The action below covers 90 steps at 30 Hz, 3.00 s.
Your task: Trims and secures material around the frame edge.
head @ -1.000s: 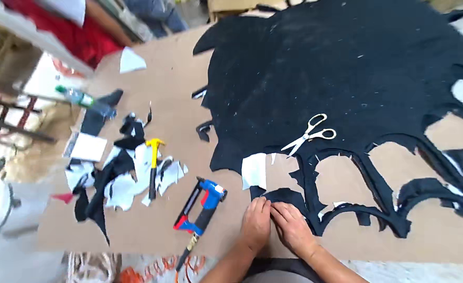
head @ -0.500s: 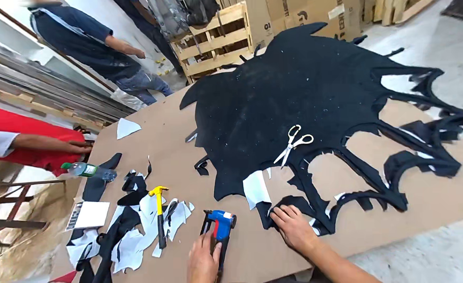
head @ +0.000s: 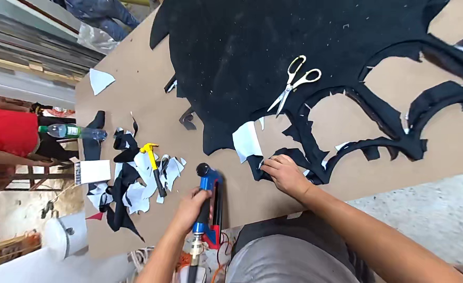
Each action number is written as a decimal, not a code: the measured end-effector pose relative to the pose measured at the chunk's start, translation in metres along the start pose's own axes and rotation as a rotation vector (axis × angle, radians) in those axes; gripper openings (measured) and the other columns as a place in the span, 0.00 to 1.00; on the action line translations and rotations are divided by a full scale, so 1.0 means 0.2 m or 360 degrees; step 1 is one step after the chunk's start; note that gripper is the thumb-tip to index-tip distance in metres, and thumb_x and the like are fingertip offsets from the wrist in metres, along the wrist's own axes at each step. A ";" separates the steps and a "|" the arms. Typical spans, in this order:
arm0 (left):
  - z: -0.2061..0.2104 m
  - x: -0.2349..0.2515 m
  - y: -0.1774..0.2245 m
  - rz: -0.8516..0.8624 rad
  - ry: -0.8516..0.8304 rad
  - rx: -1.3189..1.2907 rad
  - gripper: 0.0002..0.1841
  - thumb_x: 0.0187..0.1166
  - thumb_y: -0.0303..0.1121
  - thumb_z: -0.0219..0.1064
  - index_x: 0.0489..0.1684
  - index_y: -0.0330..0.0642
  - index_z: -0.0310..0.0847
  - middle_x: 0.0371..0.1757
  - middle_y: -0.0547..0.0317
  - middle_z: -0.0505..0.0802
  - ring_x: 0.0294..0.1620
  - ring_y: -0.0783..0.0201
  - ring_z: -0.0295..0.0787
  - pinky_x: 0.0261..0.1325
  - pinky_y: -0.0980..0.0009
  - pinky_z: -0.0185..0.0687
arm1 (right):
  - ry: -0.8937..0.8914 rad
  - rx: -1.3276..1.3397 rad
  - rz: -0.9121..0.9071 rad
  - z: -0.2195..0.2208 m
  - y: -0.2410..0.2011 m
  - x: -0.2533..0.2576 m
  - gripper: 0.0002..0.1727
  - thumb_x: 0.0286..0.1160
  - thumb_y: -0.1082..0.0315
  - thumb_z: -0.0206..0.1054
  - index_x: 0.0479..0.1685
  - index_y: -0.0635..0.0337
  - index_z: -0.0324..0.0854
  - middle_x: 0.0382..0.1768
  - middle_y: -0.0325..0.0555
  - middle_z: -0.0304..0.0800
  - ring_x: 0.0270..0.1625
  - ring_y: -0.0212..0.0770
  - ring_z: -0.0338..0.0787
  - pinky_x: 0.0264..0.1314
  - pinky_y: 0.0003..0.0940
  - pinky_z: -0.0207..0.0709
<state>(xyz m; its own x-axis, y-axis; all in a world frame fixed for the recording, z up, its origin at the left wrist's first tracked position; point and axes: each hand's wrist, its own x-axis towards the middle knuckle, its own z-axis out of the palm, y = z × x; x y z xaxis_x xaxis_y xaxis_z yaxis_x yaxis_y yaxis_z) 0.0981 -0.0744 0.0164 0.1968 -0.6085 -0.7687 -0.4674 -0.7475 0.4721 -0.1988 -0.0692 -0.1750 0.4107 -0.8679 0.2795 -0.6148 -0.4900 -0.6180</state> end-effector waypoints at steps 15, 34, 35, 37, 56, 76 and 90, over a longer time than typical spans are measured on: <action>0.37 0.14 0.55 -0.0427 -0.0297 -0.0437 0.29 0.92 0.53 0.42 0.50 0.37 0.81 0.26 0.47 0.89 0.17 0.58 0.86 0.20 0.64 0.86 | -0.0078 0.0128 0.0201 -0.03 0.01 0.05 0.11 0.81 0.66 0.65 0.53 0.49 0.92 0.57 0.41 0.91 0.67 0.46 0.86 0.78 0.50 0.74; 0.46 0.21 0.71 -0.0644 -0.0231 -0.0446 0.26 0.92 0.51 0.43 0.47 0.38 0.81 0.33 0.45 0.92 0.19 0.60 0.87 0.20 0.68 0.85 | -0.0010 0.0148 0.0292 -0.18 0.10 0.03 0.08 0.75 0.71 0.69 0.46 0.51 0.92 0.49 0.42 0.92 0.62 0.48 0.88 0.69 0.51 0.79; 0.47 0.22 0.71 -0.0652 -0.0256 -0.0438 0.27 0.92 0.52 0.43 0.48 0.38 0.81 0.33 0.46 0.92 0.19 0.60 0.87 0.21 0.68 0.85 | -0.0012 0.0089 0.0276 -0.20 0.11 0.01 0.08 0.77 0.67 0.68 0.46 0.48 0.92 0.48 0.40 0.92 0.61 0.47 0.87 0.68 0.51 0.77; 0.49 0.23 0.72 -0.0648 -0.0283 -0.0388 0.27 0.92 0.52 0.43 0.48 0.38 0.82 0.33 0.46 0.92 0.18 0.60 0.86 0.20 0.68 0.85 | -0.0047 0.0027 0.0224 -0.20 0.13 0.00 0.08 0.79 0.64 0.66 0.48 0.47 0.92 0.49 0.37 0.91 0.61 0.45 0.87 0.68 0.50 0.76; 0.51 0.29 0.85 -0.0727 -0.0395 -0.0164 0.25 0.90 0.52 0.47 0.49 0.38 0.80 0.30 0.47 0.89 0.16 0.60 0.84 0.20 0.64 0.86 | -0.0059 0.0053 0.0032 -0.18 0.13 -0.03 0.18 0.73 0.78 0.63 0.59 0.59 0.90 0.58 0.46 0.92 0.62 0.48 0.89 0.71 0.42 0.81; 0.57 0.26 1.01 -0.0561 -0.0533 0.0021 0.30 0.91 0.56 0.43 0.50 0.37 0.82 0.22 0.49 0.87 0.15 0.60 0.85 0.18 0.64 0.87 | 0.0079 -0.0147 -0.0060 -0.28 0.17 -0.18 0.20 0.82 0.74 0.56 0.67 0.58 0.87 0.68 0.47 0.88 0.76 0.50 0.82 0.91 0.59 0.58; 0.58 0.26 0.94 -0.0581 -0.0508 -0.0027 0.27 0.91 0.54 0.46 0.48 0.37 0.80 0.22 0.48 0.86 0.15 0.58 0.85 0.19 0.62 0.88 | -0.0169 -0.0095 0.0193 -0.23 0.15 -0.13 0.28 0.76 0.76 0.57 0.77 0.50 0.81 0.84 0.38 0.76 0.91 0.48 0.66 0.94 0.56 0.53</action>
<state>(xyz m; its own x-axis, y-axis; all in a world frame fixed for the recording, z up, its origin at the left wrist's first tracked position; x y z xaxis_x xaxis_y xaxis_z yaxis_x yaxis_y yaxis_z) -0.0801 -0.2159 0.0160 0.0695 -0.1956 -0.9782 -0.4025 -0.9027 0.1519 -0.2597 -0.0657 -0.1670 0.3978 -0.9090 0.1243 -0.7018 -0.3888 -0.5969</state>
